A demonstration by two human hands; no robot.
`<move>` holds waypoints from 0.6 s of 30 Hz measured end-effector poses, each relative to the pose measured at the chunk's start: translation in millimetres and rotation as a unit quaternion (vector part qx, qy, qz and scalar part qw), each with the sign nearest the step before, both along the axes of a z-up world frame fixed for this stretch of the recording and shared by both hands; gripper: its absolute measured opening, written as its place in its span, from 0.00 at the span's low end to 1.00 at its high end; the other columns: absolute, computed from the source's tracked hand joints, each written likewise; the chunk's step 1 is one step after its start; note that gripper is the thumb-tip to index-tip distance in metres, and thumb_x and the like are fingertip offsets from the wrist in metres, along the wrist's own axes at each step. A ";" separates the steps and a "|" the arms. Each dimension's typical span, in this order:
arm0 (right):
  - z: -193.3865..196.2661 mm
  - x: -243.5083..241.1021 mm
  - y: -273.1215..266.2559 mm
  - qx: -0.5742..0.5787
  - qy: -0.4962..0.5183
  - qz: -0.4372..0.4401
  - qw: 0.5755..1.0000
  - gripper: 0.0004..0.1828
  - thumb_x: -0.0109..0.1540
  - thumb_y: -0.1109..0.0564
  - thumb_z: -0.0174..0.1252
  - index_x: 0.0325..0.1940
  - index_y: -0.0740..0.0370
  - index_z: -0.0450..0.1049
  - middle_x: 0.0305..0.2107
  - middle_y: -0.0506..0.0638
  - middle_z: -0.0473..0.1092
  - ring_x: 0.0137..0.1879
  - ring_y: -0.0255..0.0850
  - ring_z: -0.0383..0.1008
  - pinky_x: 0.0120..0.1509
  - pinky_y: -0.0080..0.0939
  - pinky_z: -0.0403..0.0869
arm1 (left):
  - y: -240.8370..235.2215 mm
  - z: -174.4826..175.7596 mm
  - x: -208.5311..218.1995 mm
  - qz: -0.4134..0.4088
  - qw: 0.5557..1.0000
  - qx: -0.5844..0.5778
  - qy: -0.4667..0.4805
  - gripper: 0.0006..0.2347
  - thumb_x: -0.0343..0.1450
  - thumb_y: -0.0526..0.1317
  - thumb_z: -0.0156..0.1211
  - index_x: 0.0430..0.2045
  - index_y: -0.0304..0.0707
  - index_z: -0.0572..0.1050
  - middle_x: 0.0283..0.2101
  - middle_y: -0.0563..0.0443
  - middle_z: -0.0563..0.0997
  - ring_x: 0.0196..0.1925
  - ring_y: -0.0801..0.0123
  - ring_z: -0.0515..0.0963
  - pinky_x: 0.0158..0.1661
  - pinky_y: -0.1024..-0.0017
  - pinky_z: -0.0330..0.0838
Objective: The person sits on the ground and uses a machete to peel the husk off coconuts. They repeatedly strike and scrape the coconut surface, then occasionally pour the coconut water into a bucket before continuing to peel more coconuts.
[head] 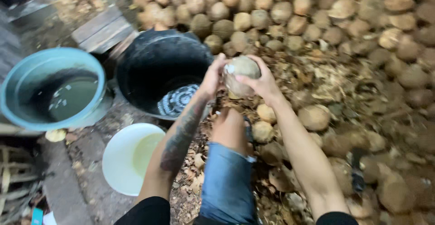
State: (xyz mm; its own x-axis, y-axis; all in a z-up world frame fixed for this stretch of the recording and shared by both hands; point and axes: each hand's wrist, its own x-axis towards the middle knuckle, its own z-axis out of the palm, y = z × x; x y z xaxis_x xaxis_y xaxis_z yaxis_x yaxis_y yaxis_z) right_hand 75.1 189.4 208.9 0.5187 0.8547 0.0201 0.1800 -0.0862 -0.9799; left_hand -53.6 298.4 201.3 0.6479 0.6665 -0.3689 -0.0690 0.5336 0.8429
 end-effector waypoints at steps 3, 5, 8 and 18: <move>27.7 -55.7 64.2 -0.072 0.043 0.020 0.996 0.41 0.52 0.42 0.81 0.68 0.29 0.72 0.62 0.53 0.71 0.62 0.53 0.75 0.39 0.58 0.82 | 72.6 -25.6 -74.7 0.017 0.999 0.048 0.015 0.33 0.72 0.72 0.48 0.63 0.54 0.77 0.61 0.41 0.79 0.56 0.45 0.83 0.51 0.47 0.79; 39.9 -93.6 94.2 -0.064 0.053 0.040 0.996 0.46 0.47 0.44 0.83 0.68 0.38 0.73 0.61 0.60 0.72 0.65 0.54 0.74 0.58 0.54 0.80 | 97.1 -46.4 -121.2 0.058 0.989 0.118 0.070 0.30 0.75 0.71 0.44 0.61 0.55 0.78 0.57 0.46 0.84 0.58 0.51 0.85 0.50 0.57 0.78; -24.8 -109.3 158.7 -0.206 0.014 0.080 0.975 0.49 0.48 0.44 0.83 0.72 0.32 0.69 0.65 0.61 0.67 0.55 0.62 0.79 0.23 0.51 0.84 | 100.9 -96.6 -200.6 -0.019 0.849 0.350 0.394 0.26 0.75 0.71 0.47 0.54 0.60 0.82 0.53 0.52 0.85 0.58 0.51 0.83 0.56 0.52 0.76; -226.7 -144.7 257.3 -0.369 -0.319 0.339 0.804 0.48 0.48 0.34 0.76 0.70 0.41 0.70 0.62 0.56 0.74 0.71 0.55 0.72 0.73 0.62 0.75 | 40.9 -196.3 -234.5 -0.044 0.598 0.603 0.526 0.19 0.72 0.57 0.48 0.12 0.60 0.80 0.14 0.56 0.79 0.24 0.61 0.84 0.36 0.60 0.70</move>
